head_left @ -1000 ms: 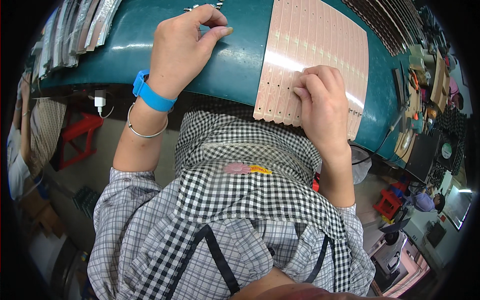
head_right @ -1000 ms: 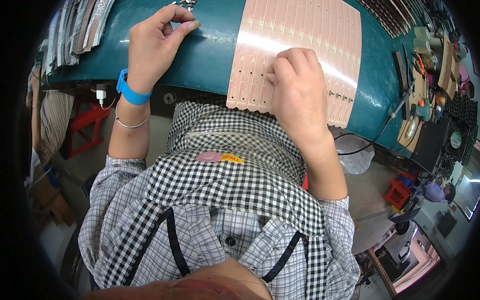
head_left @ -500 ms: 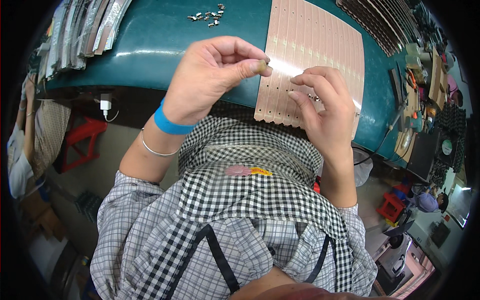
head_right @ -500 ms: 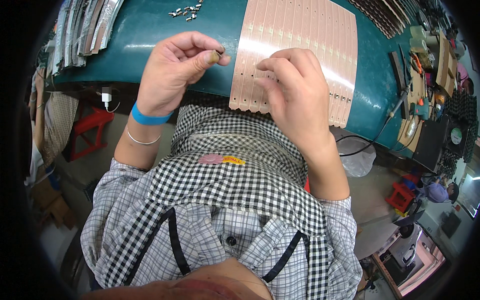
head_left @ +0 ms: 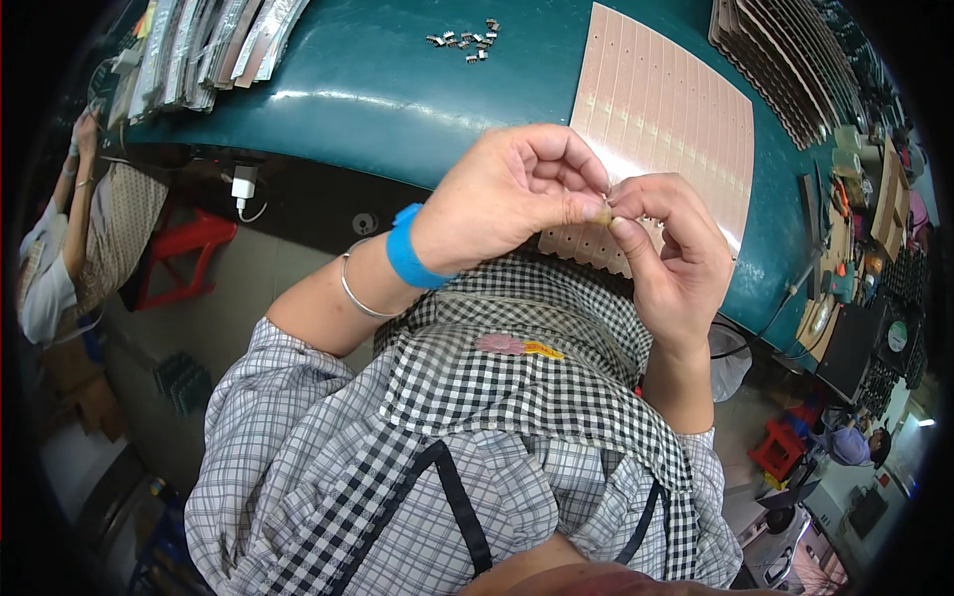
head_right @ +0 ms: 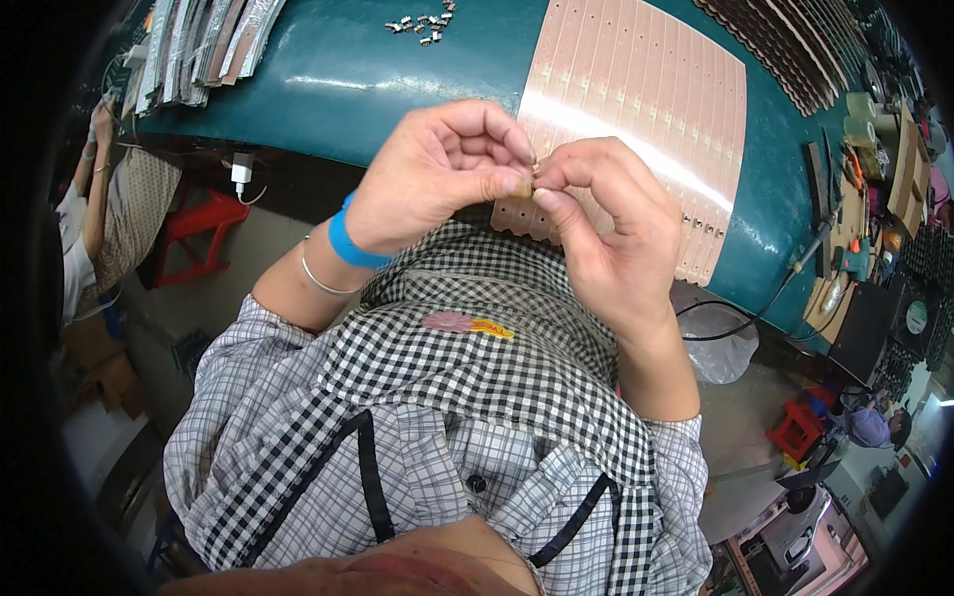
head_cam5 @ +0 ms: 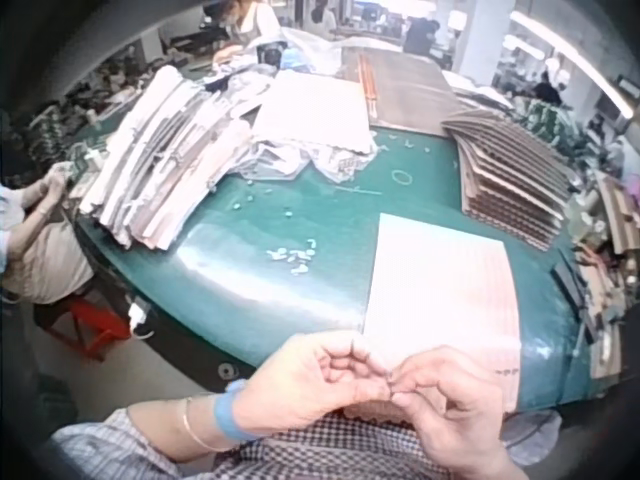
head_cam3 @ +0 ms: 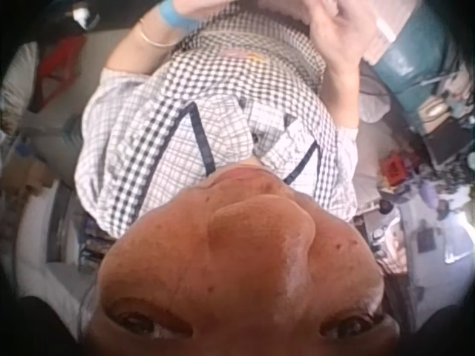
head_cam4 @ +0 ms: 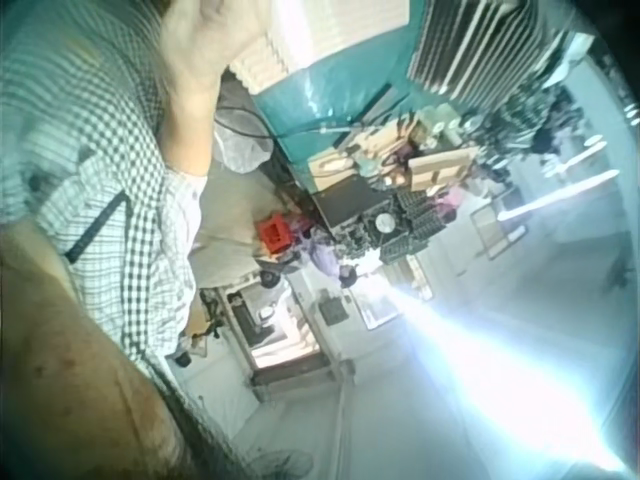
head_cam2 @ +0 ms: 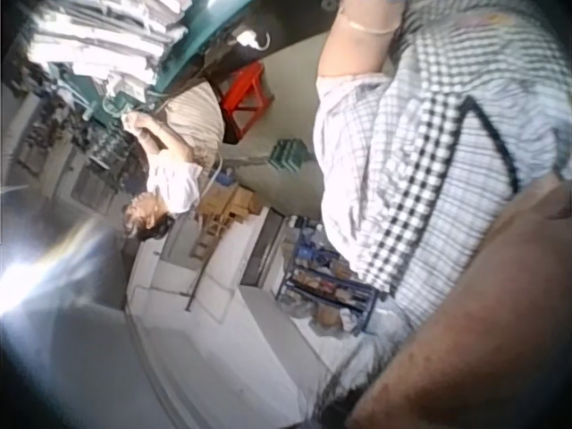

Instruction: The person assembles LED beads onto a circuit board panel, then solders the components in place with a soldering iron.

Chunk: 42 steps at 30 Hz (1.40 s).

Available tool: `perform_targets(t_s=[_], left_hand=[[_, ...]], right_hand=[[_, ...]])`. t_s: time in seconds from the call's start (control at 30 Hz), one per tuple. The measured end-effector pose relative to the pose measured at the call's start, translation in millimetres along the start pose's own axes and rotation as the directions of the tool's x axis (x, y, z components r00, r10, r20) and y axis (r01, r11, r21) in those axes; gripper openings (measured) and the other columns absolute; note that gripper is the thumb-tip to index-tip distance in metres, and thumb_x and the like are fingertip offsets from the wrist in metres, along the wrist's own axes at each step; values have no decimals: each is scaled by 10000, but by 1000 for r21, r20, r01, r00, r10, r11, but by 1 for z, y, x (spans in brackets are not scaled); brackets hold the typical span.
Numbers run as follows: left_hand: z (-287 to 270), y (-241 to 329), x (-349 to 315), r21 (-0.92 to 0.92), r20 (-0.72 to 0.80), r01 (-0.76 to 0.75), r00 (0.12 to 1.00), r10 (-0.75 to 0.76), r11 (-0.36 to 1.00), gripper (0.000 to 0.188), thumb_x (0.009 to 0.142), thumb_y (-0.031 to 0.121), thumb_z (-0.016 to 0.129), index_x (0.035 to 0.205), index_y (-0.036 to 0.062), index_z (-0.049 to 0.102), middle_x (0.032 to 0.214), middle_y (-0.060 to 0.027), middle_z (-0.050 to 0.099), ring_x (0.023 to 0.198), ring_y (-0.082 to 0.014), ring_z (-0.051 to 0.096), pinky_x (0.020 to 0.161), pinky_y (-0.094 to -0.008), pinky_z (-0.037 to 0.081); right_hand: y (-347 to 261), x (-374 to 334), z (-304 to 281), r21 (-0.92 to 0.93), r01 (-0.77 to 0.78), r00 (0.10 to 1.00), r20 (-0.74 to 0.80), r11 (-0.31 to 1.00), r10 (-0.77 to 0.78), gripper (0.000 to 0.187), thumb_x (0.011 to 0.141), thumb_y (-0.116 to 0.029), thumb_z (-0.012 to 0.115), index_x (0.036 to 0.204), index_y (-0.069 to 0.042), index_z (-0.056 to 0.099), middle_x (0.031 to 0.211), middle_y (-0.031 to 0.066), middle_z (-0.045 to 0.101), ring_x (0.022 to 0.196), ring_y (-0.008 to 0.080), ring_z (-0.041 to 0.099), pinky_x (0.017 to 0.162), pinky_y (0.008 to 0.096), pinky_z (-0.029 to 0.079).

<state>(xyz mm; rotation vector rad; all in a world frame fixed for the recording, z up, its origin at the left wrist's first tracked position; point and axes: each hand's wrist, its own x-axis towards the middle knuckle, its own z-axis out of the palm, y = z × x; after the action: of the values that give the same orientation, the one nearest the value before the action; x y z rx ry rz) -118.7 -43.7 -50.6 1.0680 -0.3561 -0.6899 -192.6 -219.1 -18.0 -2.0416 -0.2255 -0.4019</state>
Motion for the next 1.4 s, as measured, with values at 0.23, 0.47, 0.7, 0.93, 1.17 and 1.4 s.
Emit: perform_targets(t_s=[0.23,0.47,0.7,0.93,1.17,1.4], left_hand=[[-77,35,41,992,127,-117,780,612,-56,128,828,108,732,895,3,703,820,-63,668,684,-163,609,614,-289,485],[-81,35,46,999,12,-27,864,503,23,114,747,117,742,789,22,696,792,-151,649,772,-340,645,704,-411,512],[-76,35,43,1000,2,2,868,497,-8,89,807,106,691,807,21,664,814,-165,630,783,-370,635,702,-433,504],[-72,39,37,996,17,-58,863,504,65,70,823,85,674,816,16,666,815,-172,638,759,-364,632,684,-421,501],[-41,26,17,585,-162,-77,964,210,807,103,867,99,685,906,3,691,833,-72,660,662,-185,565,596,-296,448],[-8,9,6,-74,77,176,982,-171,982,151,995,197,617,1020,49,632,731,82,491,546,5,304,453,-163,220]], right_hand=[[23,2,-4,-331,-6,1000,-31,944,-5,125,732,61,700,819,4,630,907,94,649,876,252,603,737,332,497],[36,-5,8,-406,-16,1000,9,914,21,131,727,47,708,815,-5,625,941,94,636,913,294,573,790,374,478],[39,-5,9,-469,38,999,31,882,-27,121,729,41,706,814,-5,632,919,102,628,909,307,567,791,388,472],[37,-3,16,-564,129,991,50,816,-123,140,687,35,707,785,-14,620,890,98,618,880,307,569,768,399,467],[33,-5,11,-564,93,996,41,820,-85,155,680,16,731,793,-24,632,879,96,616,876,301,576,758,401,473],[4,4,13,-277,197,959,-147,940,-244,245,658,11,800,872,-24,685,890,105,636,790,250,614,653,321,493]])
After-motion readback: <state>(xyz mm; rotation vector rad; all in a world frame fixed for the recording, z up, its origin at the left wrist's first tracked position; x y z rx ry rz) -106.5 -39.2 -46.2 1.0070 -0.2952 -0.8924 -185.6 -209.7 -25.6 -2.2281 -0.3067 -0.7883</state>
